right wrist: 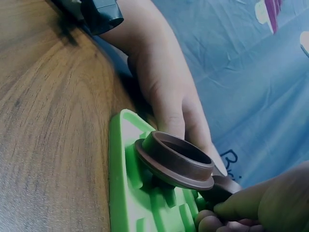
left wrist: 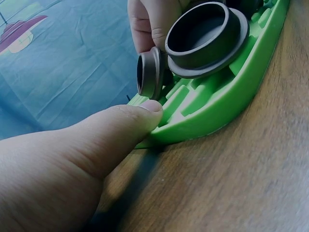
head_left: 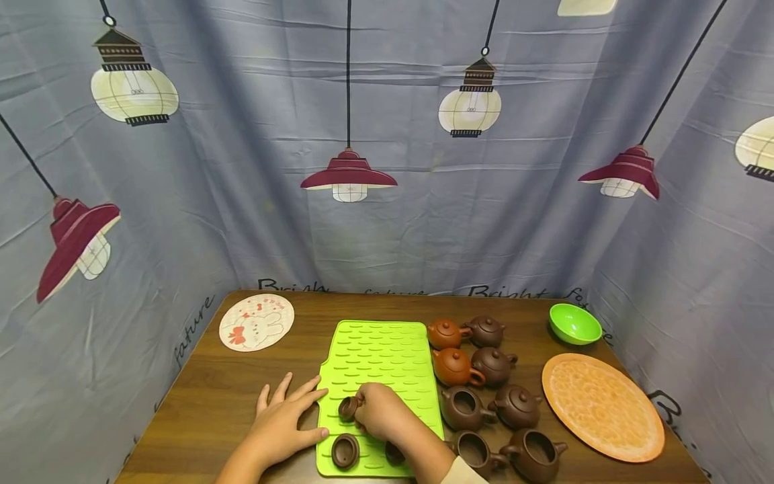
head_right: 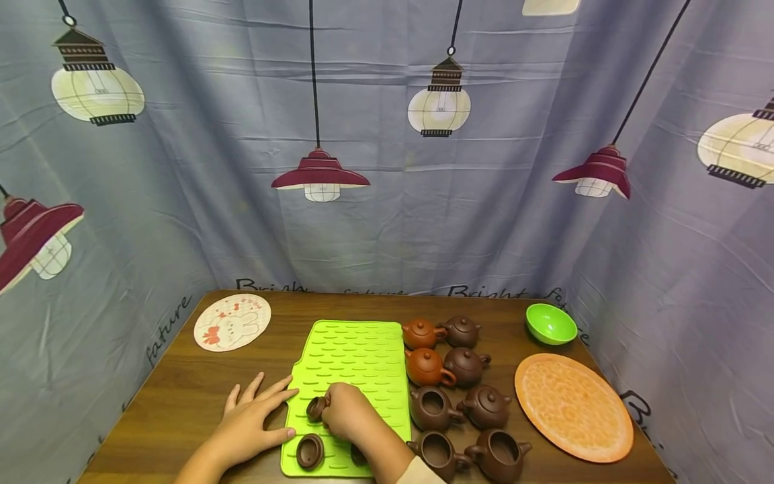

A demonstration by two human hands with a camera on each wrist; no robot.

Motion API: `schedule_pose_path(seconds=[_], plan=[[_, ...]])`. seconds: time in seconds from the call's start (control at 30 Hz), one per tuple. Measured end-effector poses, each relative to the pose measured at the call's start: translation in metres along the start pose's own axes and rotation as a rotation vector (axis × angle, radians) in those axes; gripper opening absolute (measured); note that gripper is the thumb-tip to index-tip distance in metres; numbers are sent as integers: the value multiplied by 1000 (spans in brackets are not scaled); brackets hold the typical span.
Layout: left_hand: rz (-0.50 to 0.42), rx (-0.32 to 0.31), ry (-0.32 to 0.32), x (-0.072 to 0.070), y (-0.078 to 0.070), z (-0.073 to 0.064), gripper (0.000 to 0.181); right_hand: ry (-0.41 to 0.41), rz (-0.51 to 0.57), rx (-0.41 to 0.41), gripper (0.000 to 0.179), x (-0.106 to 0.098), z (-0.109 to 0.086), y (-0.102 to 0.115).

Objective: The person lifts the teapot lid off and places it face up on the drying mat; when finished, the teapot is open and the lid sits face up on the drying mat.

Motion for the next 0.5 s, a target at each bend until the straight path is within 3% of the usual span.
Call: schedule_pose_path(seconds=[0.27, 0.4, 0.5], plan=[[5, 5, -16, 0, -1, 0, 74, -73, -62, -16, 9, -4, -5, -1], [4, 5, -12, 0, -1, -1, 74, -126, -24, -31, 3, -8, -8, -3], [0, 6, -10, -1, -1, -1, 75, -148, 35, -45, 9, -15, -11, -7]])
Point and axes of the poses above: each hand's wrist, its own z-axis towards the middle knuckle, its own x-axis out of the palm, y = z × x, the point moved 1 cm from there along z, towards the middle knuckle, and after that the axes turned 12 degrees about x, right-handed, at the moved point
